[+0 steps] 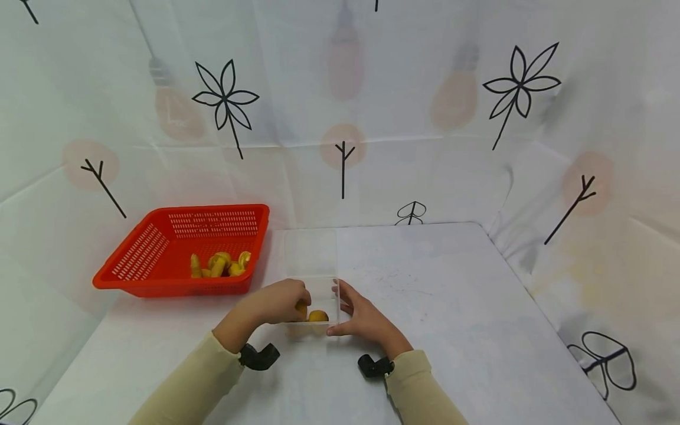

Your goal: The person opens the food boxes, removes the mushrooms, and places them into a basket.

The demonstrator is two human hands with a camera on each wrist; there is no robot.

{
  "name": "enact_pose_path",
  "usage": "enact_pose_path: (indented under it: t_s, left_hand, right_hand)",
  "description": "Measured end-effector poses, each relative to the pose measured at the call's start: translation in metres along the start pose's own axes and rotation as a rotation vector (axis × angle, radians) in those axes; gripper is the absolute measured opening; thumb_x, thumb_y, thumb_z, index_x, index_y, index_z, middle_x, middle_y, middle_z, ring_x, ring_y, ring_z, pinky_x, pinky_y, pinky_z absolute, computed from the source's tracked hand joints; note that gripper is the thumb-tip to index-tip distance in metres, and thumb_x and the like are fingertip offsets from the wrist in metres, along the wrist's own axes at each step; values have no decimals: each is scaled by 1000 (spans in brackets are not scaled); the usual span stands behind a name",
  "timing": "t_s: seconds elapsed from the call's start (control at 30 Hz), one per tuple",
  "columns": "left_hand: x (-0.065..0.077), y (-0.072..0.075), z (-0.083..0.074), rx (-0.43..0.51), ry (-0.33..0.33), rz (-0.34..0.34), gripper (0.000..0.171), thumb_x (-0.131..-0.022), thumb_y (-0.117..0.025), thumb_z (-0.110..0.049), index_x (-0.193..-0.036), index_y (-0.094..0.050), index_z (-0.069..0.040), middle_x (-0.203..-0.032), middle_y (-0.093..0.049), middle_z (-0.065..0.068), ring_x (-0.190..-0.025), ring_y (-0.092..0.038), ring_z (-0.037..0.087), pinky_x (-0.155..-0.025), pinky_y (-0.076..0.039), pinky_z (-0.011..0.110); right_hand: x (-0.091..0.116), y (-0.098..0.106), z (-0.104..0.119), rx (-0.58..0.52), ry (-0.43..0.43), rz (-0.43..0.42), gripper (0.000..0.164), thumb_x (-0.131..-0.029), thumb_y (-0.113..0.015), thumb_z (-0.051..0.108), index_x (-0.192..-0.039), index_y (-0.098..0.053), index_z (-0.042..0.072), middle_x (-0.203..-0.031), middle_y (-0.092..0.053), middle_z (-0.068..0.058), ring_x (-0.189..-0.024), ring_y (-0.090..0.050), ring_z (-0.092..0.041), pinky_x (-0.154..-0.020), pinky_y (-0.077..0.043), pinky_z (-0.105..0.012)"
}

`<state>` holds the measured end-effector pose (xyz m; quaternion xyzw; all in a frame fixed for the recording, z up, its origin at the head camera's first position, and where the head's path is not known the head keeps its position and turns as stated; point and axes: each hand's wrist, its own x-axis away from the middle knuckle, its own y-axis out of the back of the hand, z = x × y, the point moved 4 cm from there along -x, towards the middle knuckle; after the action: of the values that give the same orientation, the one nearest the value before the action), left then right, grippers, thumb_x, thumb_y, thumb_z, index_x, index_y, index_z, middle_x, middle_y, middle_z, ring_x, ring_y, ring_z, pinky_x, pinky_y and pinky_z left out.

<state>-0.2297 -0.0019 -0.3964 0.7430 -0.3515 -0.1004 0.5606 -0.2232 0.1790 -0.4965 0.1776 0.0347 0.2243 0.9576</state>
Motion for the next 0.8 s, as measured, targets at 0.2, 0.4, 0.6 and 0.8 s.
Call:
enact_pose_path:
  t_s: [0.2,0.4,0.6,0.8]
  left_hand:
    - [4,4,1,29,-1,-7,21,-82,-73,-14,-103,-75,-10,-85,-64,-3,-76,-55,13,-71,-51,22]
    - [11,10,0,46,-10,-26,22,-82,-74,-15,-104,-73,-14,-94,-62,-3,-83,-54,13,-74,-52,21]
    - [17,13,1,35,-33,-67,23,-83,-72,-15,-105,-72,-15,-99,-62,-3,-86,-53,13,-78,-52,23]
    - [22,15,5,28,-50,-97,24,-85,-71,-16,-109,-72,-15,-103,-62,-2,-89,-54,12,-83,-53,25]
  right_hand:
    - [-1,1,-3,2,13,5,116,-68,-88,26,-156,-13,19,-158,-28,-7,-147,-28,-28,-116,-30,-44]
    - [-2,1,-4,14,8,0,116,-68,-89,27,-156,-14,19,-158,-28,-6,-147,-28,-27,-115,-30,-42]
    - [-1,1,-3,-4,23,8,116,-69,-88,24,-156,-12,19,-159,-28,-8,-147,-28,-27,-115,-31,-40]
    - [-1,1,-2,-1,31,10,115,-69,-88,24,-156,-12,21,-159,-27,-9,-147,-28,-28,-115,-30,-41]
